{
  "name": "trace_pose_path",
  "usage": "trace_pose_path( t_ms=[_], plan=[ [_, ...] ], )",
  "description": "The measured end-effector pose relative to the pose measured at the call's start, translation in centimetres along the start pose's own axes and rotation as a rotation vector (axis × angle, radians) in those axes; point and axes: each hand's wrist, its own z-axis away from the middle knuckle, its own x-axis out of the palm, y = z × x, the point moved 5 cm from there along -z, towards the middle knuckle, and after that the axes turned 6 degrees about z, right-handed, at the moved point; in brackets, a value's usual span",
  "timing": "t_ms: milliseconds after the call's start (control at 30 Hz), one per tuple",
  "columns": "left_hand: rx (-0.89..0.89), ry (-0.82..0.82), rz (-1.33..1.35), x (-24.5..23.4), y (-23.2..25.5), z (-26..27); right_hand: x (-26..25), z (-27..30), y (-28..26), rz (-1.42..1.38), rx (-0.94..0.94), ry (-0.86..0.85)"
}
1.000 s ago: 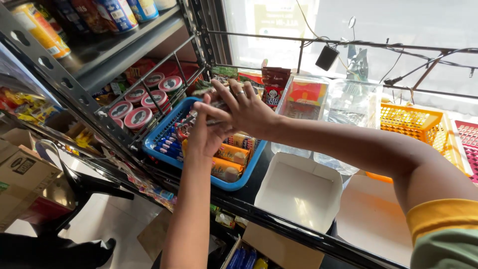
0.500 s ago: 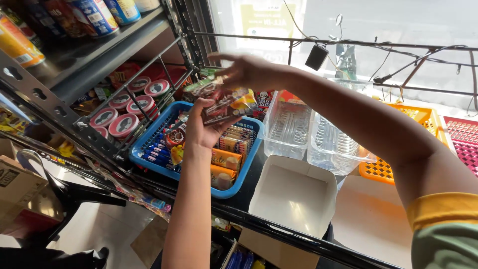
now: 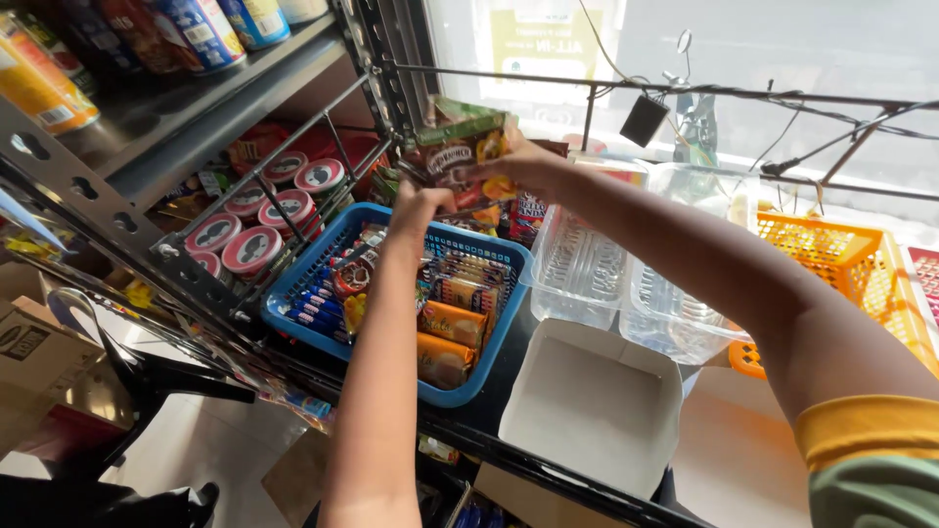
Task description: Transferring various snacks and food packages from a cardboard box onto store shelves and into organizer baskets.
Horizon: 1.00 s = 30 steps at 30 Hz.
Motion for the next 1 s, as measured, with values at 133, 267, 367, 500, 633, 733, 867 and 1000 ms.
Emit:
trace_pose_path(
  t_ms=[133,267,367,500,633,733,867,1000],
  plan=[
    [-0.039,0.107,-0.389,-0.1,-1.5,-2.1,-1.5,-0.6,1.8,0.235,-0.218,0.218],
    [0.001,0.076,-0.359,1.0,0.6,-0.8,-2.8,0.1,3.5,0.372,-0.044,0.514],
    [-0.108,0.066,-0.43,-0.3,-2.5,-3.0,-1.8,-0.2,4.0,0.351,0.058,0.283],
    [-0.019,0.16,-0.466,-1.1,-3.0,-3.6,0.2,1.2,2.9,0.48,0.371,0.068],
    [0.388,0.234,-0.55,0.2,-1.2,-2.4,0.5,-0.1,4.2,0.328,0.304,-0.105],
    [0.468,0.189,-0.858,1.0,-1.1,-1.7,0.4,-1.4,5.3,-0.079,0.359,-0.202],
    [0.392,0.198,-0.978,0.3,-2.9,-1.7,-3.2,-3.0,7.2,-0.221,0.483,0.235],
    [0.331,0.165,-0.952,0.1,-1.8,-0.6,-4.6,-6.0,8.9,0.473,0.328,0.149]
  ],
)
